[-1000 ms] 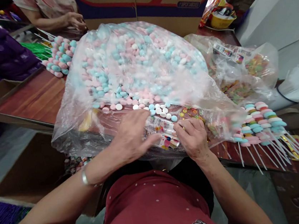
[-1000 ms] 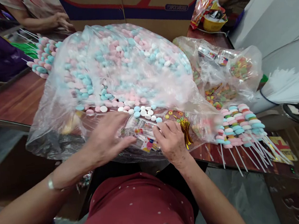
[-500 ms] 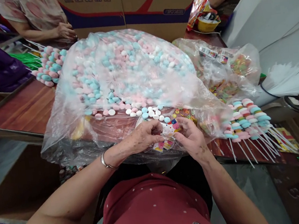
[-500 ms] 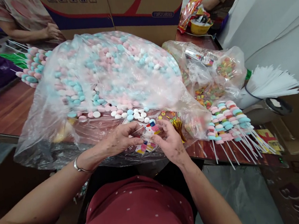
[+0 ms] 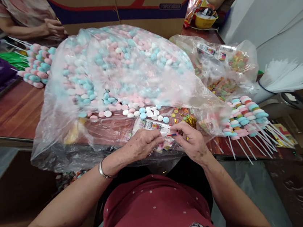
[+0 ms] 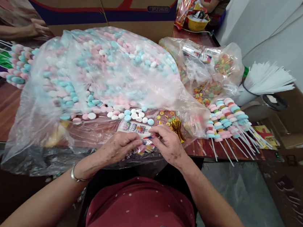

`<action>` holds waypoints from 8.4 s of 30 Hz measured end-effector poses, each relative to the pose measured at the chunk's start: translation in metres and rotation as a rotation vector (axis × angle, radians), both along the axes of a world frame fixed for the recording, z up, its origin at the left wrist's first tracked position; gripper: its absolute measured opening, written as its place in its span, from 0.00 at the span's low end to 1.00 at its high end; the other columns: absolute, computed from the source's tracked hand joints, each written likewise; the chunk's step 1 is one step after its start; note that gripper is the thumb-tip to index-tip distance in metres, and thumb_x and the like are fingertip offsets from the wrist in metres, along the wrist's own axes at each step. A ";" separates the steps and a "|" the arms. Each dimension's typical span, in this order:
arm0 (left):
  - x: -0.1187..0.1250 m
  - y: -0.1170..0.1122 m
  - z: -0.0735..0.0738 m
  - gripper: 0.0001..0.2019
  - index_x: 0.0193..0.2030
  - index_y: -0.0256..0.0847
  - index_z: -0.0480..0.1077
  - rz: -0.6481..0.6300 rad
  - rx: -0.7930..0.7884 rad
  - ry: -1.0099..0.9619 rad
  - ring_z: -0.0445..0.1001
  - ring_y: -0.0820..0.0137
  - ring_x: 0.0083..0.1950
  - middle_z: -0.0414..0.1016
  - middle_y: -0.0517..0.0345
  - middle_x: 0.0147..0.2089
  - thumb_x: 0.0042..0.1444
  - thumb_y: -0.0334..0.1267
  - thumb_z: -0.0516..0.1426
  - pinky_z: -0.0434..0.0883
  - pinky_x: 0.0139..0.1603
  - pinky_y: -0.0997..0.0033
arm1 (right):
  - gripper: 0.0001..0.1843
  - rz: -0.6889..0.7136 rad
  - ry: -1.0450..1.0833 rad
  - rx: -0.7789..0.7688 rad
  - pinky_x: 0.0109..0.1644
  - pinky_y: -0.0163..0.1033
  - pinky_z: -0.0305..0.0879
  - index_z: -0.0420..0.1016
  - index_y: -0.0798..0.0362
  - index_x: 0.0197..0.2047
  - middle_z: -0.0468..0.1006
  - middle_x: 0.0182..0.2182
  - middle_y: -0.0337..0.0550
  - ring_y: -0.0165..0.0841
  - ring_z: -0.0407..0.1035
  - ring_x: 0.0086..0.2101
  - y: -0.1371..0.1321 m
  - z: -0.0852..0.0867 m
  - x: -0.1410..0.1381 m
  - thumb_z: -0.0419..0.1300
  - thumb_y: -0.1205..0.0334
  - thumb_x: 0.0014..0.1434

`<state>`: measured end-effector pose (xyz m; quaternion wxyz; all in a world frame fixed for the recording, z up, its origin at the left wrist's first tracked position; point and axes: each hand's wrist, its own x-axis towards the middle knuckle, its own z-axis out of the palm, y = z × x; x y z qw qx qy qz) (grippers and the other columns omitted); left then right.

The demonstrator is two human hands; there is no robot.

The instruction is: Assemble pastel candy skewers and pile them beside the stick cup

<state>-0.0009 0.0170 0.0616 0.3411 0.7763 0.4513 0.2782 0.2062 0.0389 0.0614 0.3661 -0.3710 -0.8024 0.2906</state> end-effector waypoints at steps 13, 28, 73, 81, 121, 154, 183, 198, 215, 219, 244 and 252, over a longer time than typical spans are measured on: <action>0.005 -0.011 -0.009 0.13 0.29 0.41 0.72 0.161 -0.107 -0.217 0.66 0.75 0.20 0.71 0.63 0.19 0.60 0.44 0.54 0.61 0.21 0.78 | 0.18 -0.105 -0.093 0.225 0.35 0.38 0.62 0.69 0.51 0.29 0.69 0.24 0.40 0.33 0.64 0.29 -0.016 -0.001 -0.003 0.47 0.57 0.68; 0.011 -0.014 -0.016 0.11 0.31 0.41 0.73 0.045 -0.019 -0.178 0.69 0.74 0.21 0.76 0.60 0.23 0.60 0.42 0.53 0.65 0.25 0.77 | 0.11 -0.894 -0.812 0.216 0.37 0.41 0.59 0.71 0.52 0.33 0.74 0.29 0.47 0.40 0.65 0.34 -0.034 -0.041 0.143 0.51 0.61 0.62; -0.039 -0.001 -0.022 0.17 0.29 0.34 0.72 -0.045 -0.437 -0.253 0.68 0.78 0.21 0.75 0.56 0.26 0.60 0.48 0.55 0.67 0.21 0.80 | 0.21 -0.114 -0.436 0.663 0.40 0.45 0.63 0.72 0.50 0.55 0.79 0.33 0.43 0.37 0.66 0.32 -0.021 0.028 0.107 0.60 0.73 0.59; -0.038 0.000 -0.019 0.17 0.30 0.34 0.73 -0.081 -0.463 -0.298 0.68 0.77 0.23 0.76 0.55 0.27 0.60 0.48 0.56 0.68 0.23 0.80 | 0.21 -0.099 -0.422 0.644 0.40 0.45 0.63 0.72 0.49 0.55 0.79 0.32 0.42 0.36 0.66 0.32 -0.021 0.025 0.106 0.59 0.73 0.60; -0.042 0.013 -0.007 0.16 0.28 0.36 0.71 -0.230 -0.499 -0.067 0.67 0.78 0.22 0.72 0.60 0.24 0.61 0.46 0.54 0.63 0.23 0.80 | 0.09 0.009 -0.340 0.394 0.35 0.41 0.64 0.77 0.52 0.40 0.76 0.25 0.40 0.32 0.65 0.28 -0.025 0.014 0.086 0.57 0.71 0.61; -0.010 -0.005 0.028 0.18 0.59 0.42 0.68 -0.428 -0.181 0.113 0.75 0.66 0.40 0.78 0.51 0.44 0.64 0.41 0.53 0.67 0.38 0.74 | 0.11 0.156 -0.430 0.400 0.35 0.39 0.54 0.74 0.53 0.33 0.69 0.21 0.38 0.32 0.58 0.28 -0.028 0.008 0.063 0.53 0.68 0.65; 0.036 0.002 0.027 0.21 0.38 0.37 0.71 0.702 -0.373 -1.431 0.78 0.71 0.30 0.78 0.58 0.31 0.39 0.43 0.71 0.76 0.35 0.71 | 0.07 -0.155 -0.071 0.303 0.34 0.37 0.62 0.73 0.54 0.36 0.76 0.25 0.40 0.30 0.67 0.26 -0.064 -0.035 -0.001 0.54 0.71 0.63; 0.047 0.011 0.008 0.20 0.36 0.37 0.68 0.557 -0.419 -1.458 0.63 0.80 0.17 0.68 0.67 0.22 0.41 0.42 0.70 0.61 0.17 0.79 | 0.18 -0.100 0.345 -0.684 0.23 0.32 0.49 0.71 0.53 0.36 0.57 0.18 0.31 0.24 0.51 0.19 -0.087 -0.046 -0.020 0.49 0.50 0.66; 0.059 -0.003 0.006 0.20 0.36 0.39 0.67 0.579 -0.340 -1.418 0.68 0.77 0.23 0.67 0.67 0.22 0.42 0.42 0.70 0.68 0.28 0.76 | 0.14 -0.136 0.290 -0.644 0.27 0.31 0.54 0.67 0.52 0.30 0.61 0.18 0.31 0.24 0.55 0.21 -0.075 -0.034 -0.028 0.52 0.53 0.64; 0.073 -0.015 -0.002 0.15 0.33 0.39 0.68 0.521 -0.470 -1.303 0.69 0.74 0.24 0.67 0.65 0.21 0.49 0.46 0.66 0.69 0.30 0.73 | 0.17 -0.206 0.316 -0.590 0.26 0.32 0.56 0.68 0.52 0.29 0.61 0.20 0.33 0.26 0.56 0.23 -0.073 -0.036 -0.032 0.52 0.50 0.63; 0.066 -0.044 -0.015 0.16 0.23 0.42 0.66 0.313 -0.082 -0.393 0.57 0.69 0.23 0.67 0.56 0.22 0.60 0.44 0.52 0.59 0.25 0.68 | 0.14 -0.227 -0.255 0.237 0.40 0.42 0.60 0.68 0.53 0.33 0.71 0.30 0.46 0.38 0.62 0.34 -0.037 -0.003 -0.022 0.45 0.62 0.68; 0.020 -0.055 0.048 0.12 0.44 0.41 0.71 0.006 0.018 -0.040 0.74 0.67 0.35 0.78 0.52 0.37 0.66 0.37 0.47 0.70 0.39 0.70 | 0.18 0.033 -0.424 0.495 0.36 0.42 0.54 0.71 0.54 0.32 0.70 0.26 0.44 0.36 0.59 0.30 -0.041 -0.021 -0.020 0.44 0.67 0.68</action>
